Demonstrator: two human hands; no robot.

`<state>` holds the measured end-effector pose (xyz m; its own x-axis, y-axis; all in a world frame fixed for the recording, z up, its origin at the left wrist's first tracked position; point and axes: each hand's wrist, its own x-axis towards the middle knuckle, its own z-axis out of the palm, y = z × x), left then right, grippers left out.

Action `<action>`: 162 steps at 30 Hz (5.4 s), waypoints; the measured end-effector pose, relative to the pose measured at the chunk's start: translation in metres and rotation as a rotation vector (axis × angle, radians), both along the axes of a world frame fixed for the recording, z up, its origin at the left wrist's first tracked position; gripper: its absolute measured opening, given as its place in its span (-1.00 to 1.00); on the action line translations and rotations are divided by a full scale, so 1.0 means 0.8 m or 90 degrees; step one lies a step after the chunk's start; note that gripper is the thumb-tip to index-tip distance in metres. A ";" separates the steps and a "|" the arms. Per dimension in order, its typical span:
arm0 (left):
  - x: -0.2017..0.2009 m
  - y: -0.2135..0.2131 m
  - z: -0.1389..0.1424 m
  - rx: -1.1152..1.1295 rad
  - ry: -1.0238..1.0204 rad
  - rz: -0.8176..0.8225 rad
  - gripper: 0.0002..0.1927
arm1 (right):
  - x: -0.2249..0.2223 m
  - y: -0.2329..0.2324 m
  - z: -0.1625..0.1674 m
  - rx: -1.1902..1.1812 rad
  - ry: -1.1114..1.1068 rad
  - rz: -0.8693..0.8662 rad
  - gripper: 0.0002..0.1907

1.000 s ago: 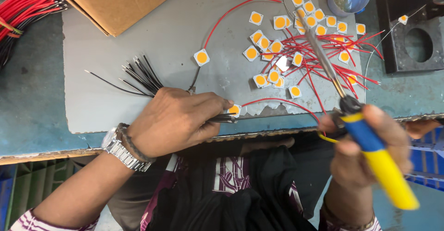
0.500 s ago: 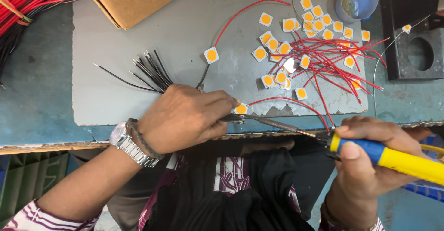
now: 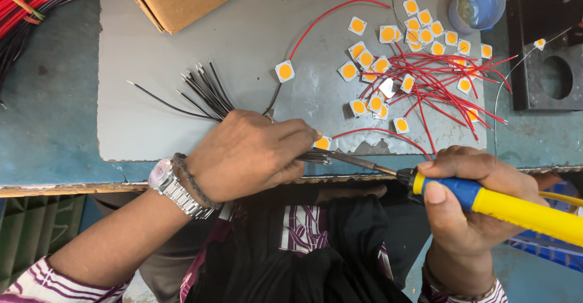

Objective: The person solders red and black wires onto small LED COB chips at a workbench. They hold an LED pad with one hand, apply a yellow-handled soldering iron to the pad and wire, strip and sort black wire ends with pliers, dip wire ends into a small cup of flux paste, and place finished wired LEDs back on the bench.

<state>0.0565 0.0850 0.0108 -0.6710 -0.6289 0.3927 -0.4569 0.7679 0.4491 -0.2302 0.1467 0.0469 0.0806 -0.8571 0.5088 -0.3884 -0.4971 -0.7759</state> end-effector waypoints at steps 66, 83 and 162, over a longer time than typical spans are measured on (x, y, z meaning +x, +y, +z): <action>0.012 0.007 0.004 -0.056 0.185 0.052 -0.74 | -0.093 0.005 -0.046 -0.201 -0.224 -0.133 -0.61; 0.008 -0.002 0.002 -0.010 0.289 0.370 -0.93 | -0.072 0.005 -0.074 -0.193 -0.252 -0.144 -0.52; 0.002 0.004 0.011 0.007 0.030 0.039 -0.73 | -0.029 0.038 -0.049 -0.127 -0.297 -0.128 -0.49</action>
<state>0.0583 0.0881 0.0193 -0.6120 -0.6726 0.4160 -0.4808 0.7341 0.4796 -0.2536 0.1770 0.0076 -0.3477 -0.7160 0.6054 -0.1277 -0.6035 -0.7870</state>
